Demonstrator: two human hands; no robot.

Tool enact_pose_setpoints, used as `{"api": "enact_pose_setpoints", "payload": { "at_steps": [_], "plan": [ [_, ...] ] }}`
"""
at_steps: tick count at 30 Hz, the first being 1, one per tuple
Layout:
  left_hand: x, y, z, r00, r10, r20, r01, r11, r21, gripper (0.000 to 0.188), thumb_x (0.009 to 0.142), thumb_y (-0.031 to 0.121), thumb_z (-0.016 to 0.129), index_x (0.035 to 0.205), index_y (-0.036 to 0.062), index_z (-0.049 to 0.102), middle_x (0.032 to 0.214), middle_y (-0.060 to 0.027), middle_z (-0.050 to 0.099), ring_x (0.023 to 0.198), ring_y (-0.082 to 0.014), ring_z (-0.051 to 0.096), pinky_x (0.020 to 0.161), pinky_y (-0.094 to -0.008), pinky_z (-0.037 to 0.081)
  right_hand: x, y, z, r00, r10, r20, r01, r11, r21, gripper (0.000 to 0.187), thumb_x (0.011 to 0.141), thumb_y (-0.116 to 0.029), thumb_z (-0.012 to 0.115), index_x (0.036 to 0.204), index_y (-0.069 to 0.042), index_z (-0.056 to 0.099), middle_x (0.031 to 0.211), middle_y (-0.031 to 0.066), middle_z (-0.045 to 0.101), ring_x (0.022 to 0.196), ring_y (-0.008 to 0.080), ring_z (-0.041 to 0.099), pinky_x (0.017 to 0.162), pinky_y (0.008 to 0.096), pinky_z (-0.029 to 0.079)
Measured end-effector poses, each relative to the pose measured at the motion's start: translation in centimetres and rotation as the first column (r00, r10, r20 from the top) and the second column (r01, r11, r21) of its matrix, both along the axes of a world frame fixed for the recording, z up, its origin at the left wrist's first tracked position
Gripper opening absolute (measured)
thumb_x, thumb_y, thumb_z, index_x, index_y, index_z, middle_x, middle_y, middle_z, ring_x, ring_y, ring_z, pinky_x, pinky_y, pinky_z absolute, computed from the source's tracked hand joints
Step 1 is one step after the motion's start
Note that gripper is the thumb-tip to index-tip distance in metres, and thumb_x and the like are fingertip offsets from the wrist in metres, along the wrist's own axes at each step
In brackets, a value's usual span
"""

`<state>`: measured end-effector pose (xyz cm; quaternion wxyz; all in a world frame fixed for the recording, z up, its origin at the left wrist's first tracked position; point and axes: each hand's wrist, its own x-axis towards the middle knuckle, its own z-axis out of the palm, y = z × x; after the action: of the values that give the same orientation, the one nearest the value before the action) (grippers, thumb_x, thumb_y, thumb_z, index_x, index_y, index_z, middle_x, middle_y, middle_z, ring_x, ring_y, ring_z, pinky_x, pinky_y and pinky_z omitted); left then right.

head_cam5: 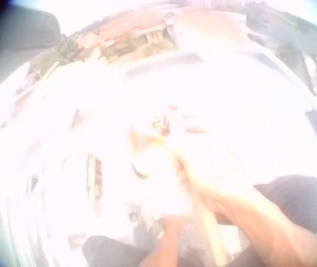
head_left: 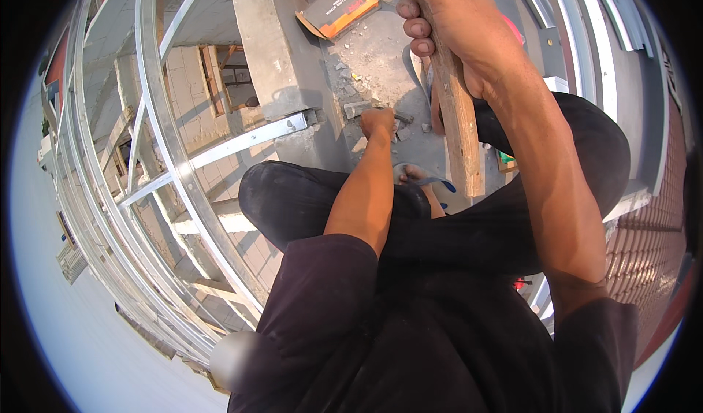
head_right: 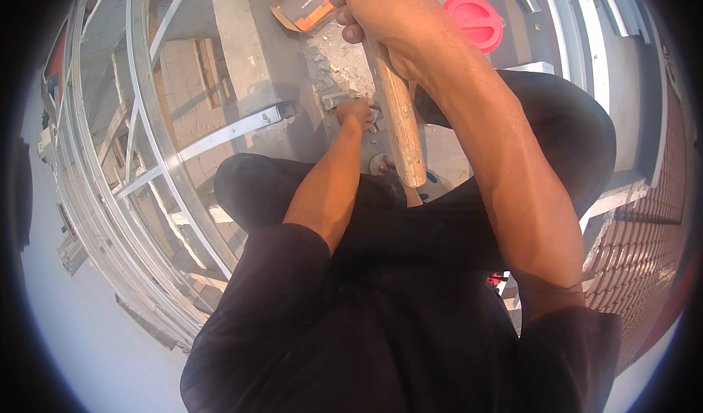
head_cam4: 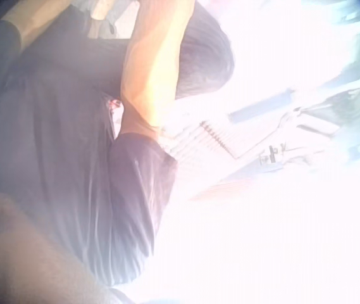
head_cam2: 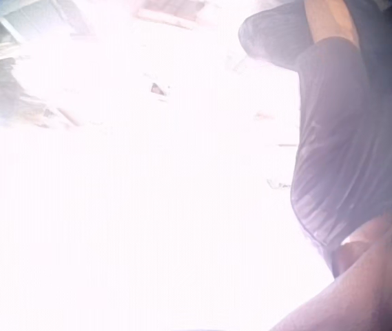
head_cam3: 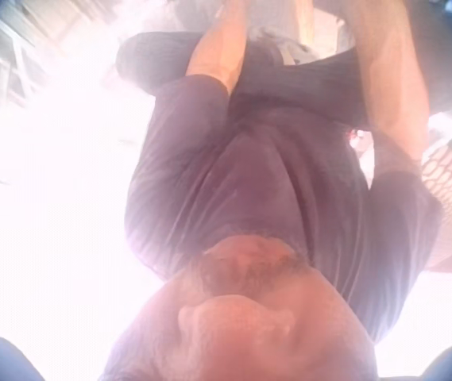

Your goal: The person assembles a metal frame on a rooftop by positioning metal beams, sawing them to size, and hammering them into place. The person uses a hand saw and hammer to cut and secure the beams.

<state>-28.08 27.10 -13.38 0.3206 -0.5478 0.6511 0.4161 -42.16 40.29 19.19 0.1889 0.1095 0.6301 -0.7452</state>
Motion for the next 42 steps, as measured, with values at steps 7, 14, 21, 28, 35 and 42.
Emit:
{"api": "enact_pose_setpoints", "payload": {
  "at_steps": [7,14,21,28,35,42],
  "plan": [
    [-1.3,0.7,0.7,0.971,-0.237,0.036,0.239,0.968,-0.078,0.047,0.087,0.046,0.081,0.088,-0.0013,0.077,0.088,-0.0154,0.078,0.070,-0.0218,0.076,0.054,-0.0349,0.059,2.6,-1.1,0.1,0.985,-0.011,0.171,0.028,0.995,-0.099,0.036,0.103,-0.037,0.066,0.111,-0.003,0.058,0.078,-0.0021,0.049,0.064,0.0055,0.044,0.053,0.0218,0.040],
    [-0.7,-0.9,0.3,0.793,0.577,-0.195,-0.508,0.804,0.310,0.048,0.104,0.034,0.060,0.120,-0.0107,0.059,0.115,-0.0243,0.068,0.095,-0.0359,0.075,0.072,-0.0464,0.065,2.7,-0.9,-0.4,0.984,0.000,0.179,0.037,0.978,-0.204,0.039,0.104,-0.037,0.063,0.114,0.000,0.056,0.080,0.0008,0.049,0.064,0.0074,0.046,0.053,0.0234,0.042],
    [-1.6,-1.7,5.4,0.479,0.814,-0.328,-0.519,0.564,0.643,0.045,0.109,0.019,0.052,0.139,-0.0111,0.039,0.122,-0.0245,0.060,0.118,-0.0443,0.065,0.101,-0.0561,0.058,4.2,0.1,-2.3,0.959,-0.106,0.263,0.129,0.989,-0.071,0.036,0.105,-0.034,0.061,0.114,0.000,0.053,0.080,0.0039,0.052,0.065,0.0118,0.054,0.051,0.0280,0.050],
    [-2.8,-2.9,7.0,0.351,0.874,-0.335,-0.587,0.484,0.649,0.044,0.107,0.012,0.053,0.142,-0.0099,0.041,0.129,-0.0238,0.060,0.122,-0.0419,0.061,0.107,-0.0589,0.052,6.0,-0.6,-7.0,0.853,-0.189,0.486,0.284,0.950,-0.128,0.025,0.105,-0.025,0.061,0.109,-0.004,0.047,0.079,0.0059,0.052,0.059,0.0140,0.054,0.044,0.0306,0.048],
    [-1.8,-7.3,1.1,0.306,0.910,-0.279,-0.429,0.393,0.813,0.040,0.110,0.018,0.049,0.139,-0.0083,0.040,0.125,-0.0223,0.062,0.119,-0.0401,0.063,0.109,-0.0608,0.050,8.0,-2.7,-8.7,0.805,-0.219,0.551,0.360,0.919,-0.160,0.022,0.105,-0.024,0.060,0.108,-0.008,0.046,0.080,0.0062,0.053,0.058,0.0137,0.054,0.044,0.0303,0.049],
    [-2.1,-8.4,0.3,0.267,0.928,-0.260,-0.479,0.362,0.800,0.038,0.111,0.015,0.045,0.143,-0.0020,0.037,0.127,-0.0225,0.063,0.115,-0.0405,0.066,0.108,-0.0629,0.049,9.4,-3.6,-10.4,0.749,-0.138,0.648,0.366,0.901,-0.231,0.022,0.107,-0.026,0.056,0.107,-0.008,0.044,0.080,0.0053,0.051,0.058,0.0134,0.052,0.046,0.0305,0.050]
  ]
}}
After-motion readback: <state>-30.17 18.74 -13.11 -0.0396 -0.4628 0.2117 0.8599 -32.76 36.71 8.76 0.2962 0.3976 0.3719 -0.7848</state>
